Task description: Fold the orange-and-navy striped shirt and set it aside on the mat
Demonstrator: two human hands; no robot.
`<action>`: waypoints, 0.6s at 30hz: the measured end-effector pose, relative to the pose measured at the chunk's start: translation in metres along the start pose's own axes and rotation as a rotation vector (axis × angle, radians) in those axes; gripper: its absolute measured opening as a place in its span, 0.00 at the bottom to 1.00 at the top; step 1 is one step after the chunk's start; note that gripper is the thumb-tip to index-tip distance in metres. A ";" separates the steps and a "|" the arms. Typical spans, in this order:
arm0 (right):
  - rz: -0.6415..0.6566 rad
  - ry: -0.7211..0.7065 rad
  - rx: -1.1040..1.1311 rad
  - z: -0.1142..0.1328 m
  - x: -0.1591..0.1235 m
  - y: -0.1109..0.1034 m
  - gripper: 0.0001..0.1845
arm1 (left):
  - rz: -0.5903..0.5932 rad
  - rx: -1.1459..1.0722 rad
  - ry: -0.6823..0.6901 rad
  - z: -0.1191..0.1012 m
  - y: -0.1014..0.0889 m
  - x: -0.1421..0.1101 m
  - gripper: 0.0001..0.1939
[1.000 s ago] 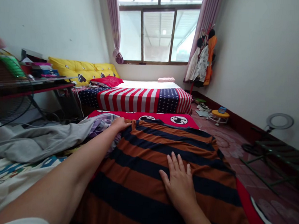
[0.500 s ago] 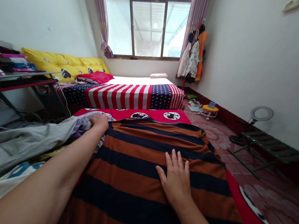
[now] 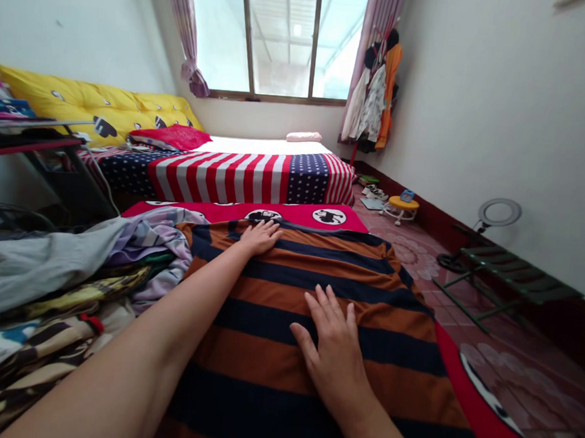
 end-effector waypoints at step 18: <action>0.108 -0.146 -0.028 0.016 -0.003 0.015 0.37 | 0.037 -0.151 0.348 -0.062 -0.037 -0.136 0.36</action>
Point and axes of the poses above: each hand's wrist, its own x-axis towards the middle knuckle, its own y-axis out of the palm, z = x × y, the point moved 10 cm from there along x, towards the middle knuckle, and after that the axes turned 10 degrees about -z, right-handed, at the moved point
